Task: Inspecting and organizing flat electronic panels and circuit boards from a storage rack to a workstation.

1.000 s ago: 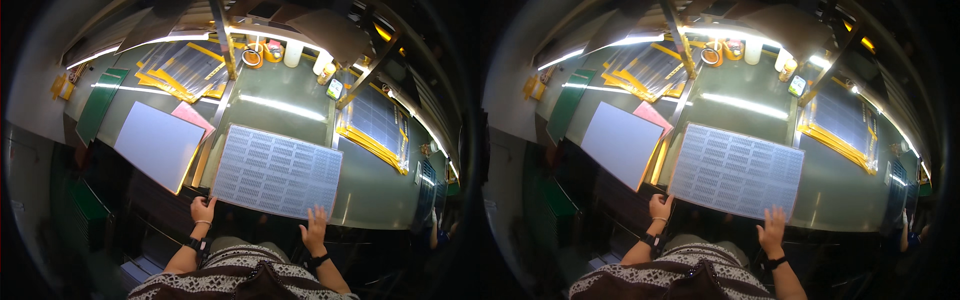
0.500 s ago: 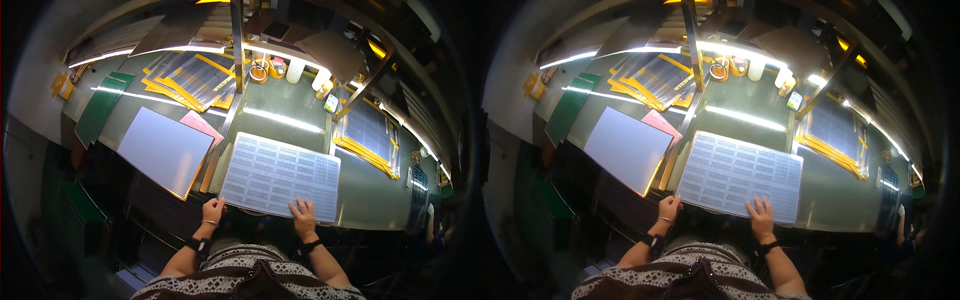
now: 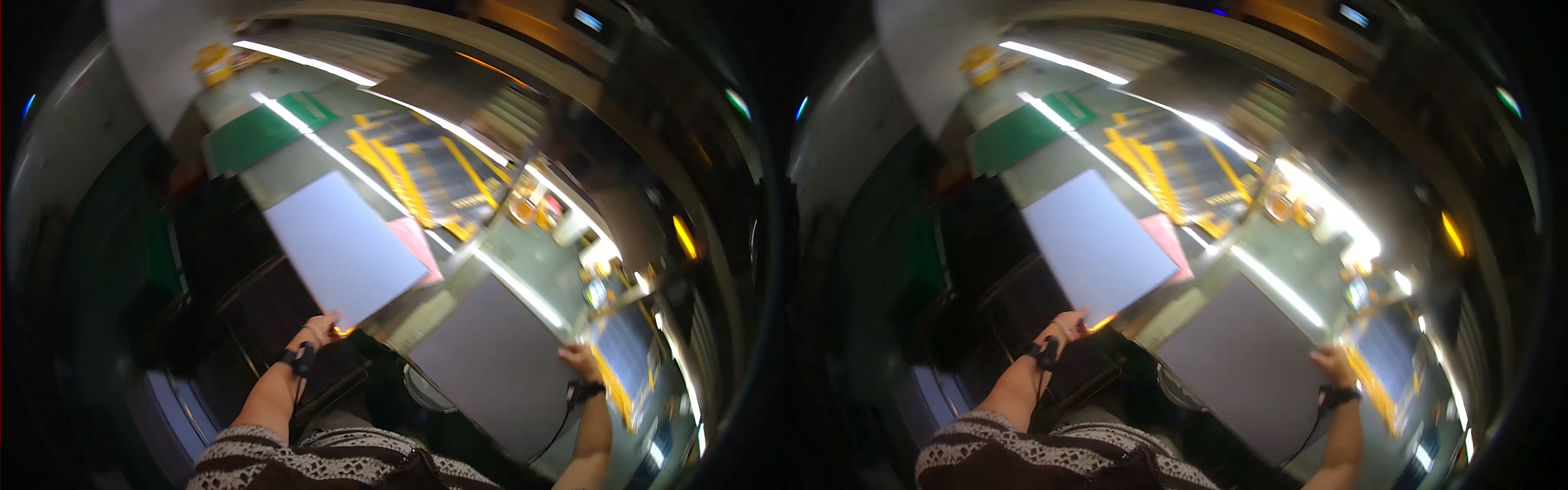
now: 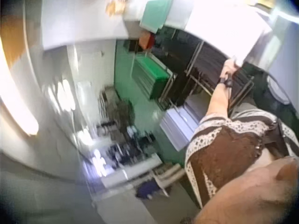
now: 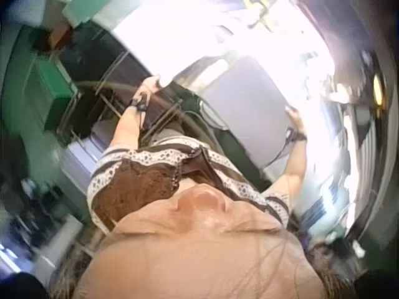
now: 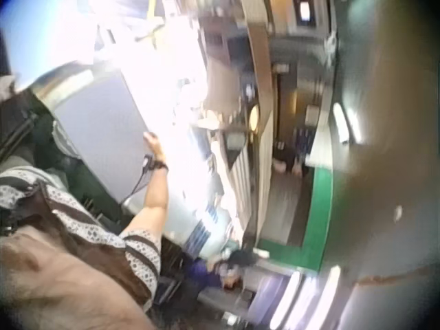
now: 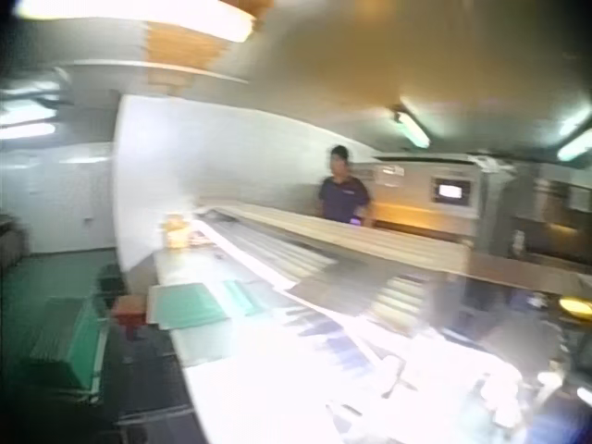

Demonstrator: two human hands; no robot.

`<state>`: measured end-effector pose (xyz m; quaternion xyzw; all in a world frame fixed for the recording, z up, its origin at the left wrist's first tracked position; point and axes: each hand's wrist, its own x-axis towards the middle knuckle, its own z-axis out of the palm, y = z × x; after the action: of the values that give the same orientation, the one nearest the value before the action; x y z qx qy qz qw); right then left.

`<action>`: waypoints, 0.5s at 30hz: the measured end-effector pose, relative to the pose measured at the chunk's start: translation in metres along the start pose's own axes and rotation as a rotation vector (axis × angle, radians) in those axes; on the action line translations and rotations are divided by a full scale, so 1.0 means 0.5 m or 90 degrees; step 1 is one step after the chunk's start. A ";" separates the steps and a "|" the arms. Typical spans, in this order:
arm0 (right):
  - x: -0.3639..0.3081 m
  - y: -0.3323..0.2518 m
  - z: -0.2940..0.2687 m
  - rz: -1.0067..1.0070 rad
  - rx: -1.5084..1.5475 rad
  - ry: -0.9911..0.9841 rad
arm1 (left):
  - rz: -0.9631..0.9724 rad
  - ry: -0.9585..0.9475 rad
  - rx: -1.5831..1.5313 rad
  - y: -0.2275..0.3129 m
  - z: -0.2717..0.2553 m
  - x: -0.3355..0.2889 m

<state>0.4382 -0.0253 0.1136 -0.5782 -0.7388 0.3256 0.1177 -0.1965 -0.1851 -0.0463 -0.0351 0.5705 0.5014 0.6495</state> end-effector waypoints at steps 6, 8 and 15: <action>0.091 0.113 0.103 -0.029 -0.069 0.099 | 0.068 -0.083 -0.006 0.057 0.058 -0.092; 0.117 0.098 0.131 -0.048 -0.076 0.065 | 0.142 -0.102 -0.083 0.073 0.112 -0.140; 0.041 -0.438 0.395 0.020 0.693 -0.290 | 0.275 -0.167 -0.123 0.036 0.104 -0.268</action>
<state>0.1532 -0.1004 0.0946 -0.3609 -0.4636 0.7756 0.2310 -0.1518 -0.2260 0.0850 0.0907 0.4251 0.6806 0.5898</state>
